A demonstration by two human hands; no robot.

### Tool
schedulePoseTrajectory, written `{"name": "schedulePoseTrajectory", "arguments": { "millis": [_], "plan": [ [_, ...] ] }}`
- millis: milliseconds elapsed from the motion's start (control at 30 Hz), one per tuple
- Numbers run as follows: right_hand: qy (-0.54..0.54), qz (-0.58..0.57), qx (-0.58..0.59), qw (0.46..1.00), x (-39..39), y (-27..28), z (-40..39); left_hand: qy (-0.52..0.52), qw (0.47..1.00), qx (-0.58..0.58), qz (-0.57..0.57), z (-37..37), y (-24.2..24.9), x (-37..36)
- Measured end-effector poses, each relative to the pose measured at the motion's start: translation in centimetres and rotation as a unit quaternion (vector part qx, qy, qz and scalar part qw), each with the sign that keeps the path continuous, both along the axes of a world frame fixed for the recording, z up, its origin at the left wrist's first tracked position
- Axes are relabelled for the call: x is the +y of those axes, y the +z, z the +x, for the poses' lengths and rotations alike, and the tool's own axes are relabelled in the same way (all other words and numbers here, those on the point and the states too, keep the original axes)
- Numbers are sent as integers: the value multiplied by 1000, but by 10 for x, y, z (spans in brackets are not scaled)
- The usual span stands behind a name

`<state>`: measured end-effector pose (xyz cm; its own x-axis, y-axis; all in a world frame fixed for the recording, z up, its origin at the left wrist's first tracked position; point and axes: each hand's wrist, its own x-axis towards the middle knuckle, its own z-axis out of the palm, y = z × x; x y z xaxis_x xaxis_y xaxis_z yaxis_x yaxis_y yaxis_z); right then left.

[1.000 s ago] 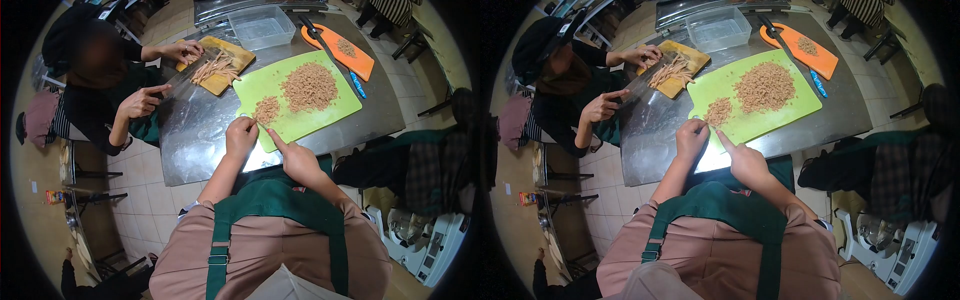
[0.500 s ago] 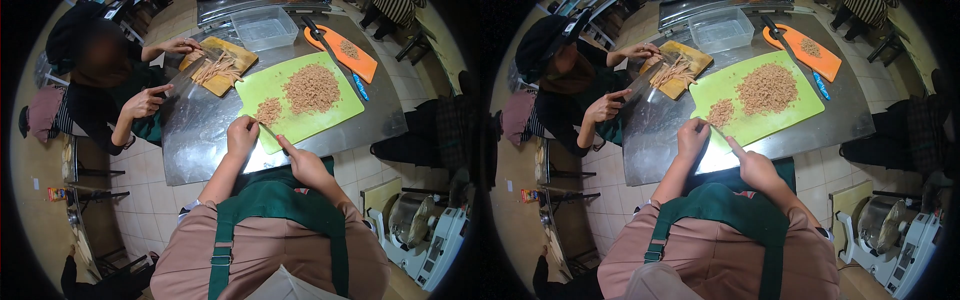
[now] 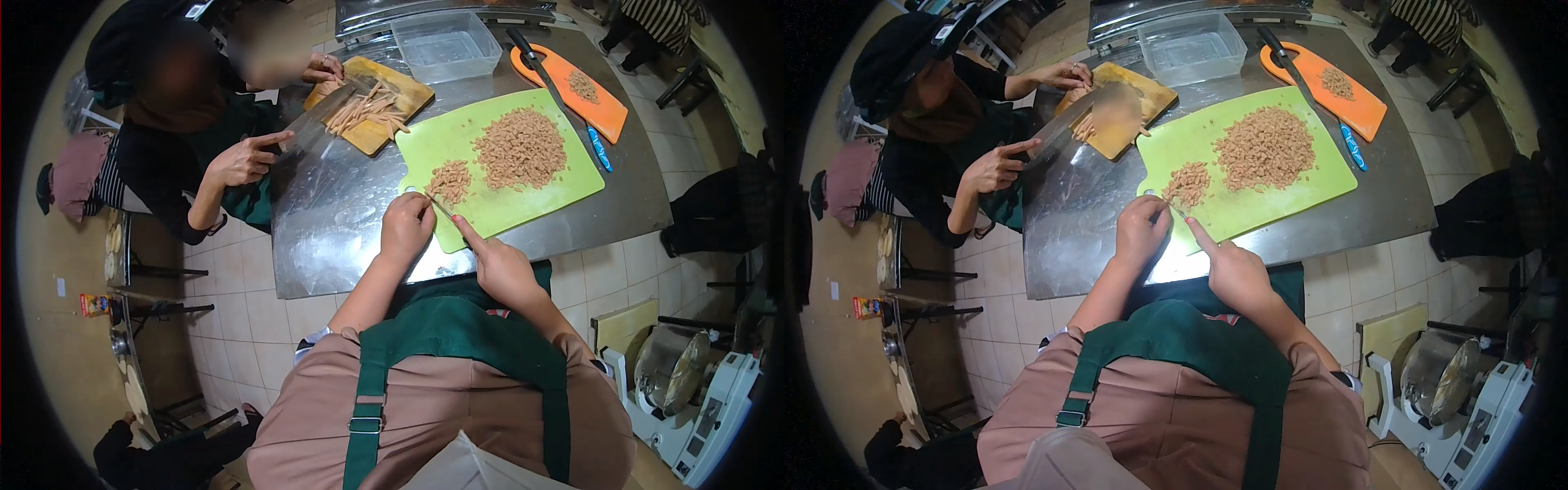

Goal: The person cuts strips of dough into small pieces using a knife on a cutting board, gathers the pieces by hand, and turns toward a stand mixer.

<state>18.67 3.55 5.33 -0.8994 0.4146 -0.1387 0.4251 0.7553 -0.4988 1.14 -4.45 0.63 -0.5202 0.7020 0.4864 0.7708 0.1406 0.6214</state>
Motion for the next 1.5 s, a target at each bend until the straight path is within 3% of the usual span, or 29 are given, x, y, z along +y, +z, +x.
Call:
{"name": "schedulePoseTrajectory", "arguments": {
  "millis": [267,533,767,1133,1500],
  "plan": [
    [8,17,-36,999,-2,0,-7,13,999,-13,-27,-4,-1,-3],
    [-4,-52,20,998,7,-6,16,17,997,-43,-54,0,6,-6],
    [-7,4,14,1000,5,3,9,-14,999,-20,-38,1,-3,-3],
    [7,10,-24,1000,6,-1,9,12,992,-26,-125,0,4,-1],
    [-6,8,0,1000,10,5,12,20,992,-81,-91,4,9,8]
  ]
}}
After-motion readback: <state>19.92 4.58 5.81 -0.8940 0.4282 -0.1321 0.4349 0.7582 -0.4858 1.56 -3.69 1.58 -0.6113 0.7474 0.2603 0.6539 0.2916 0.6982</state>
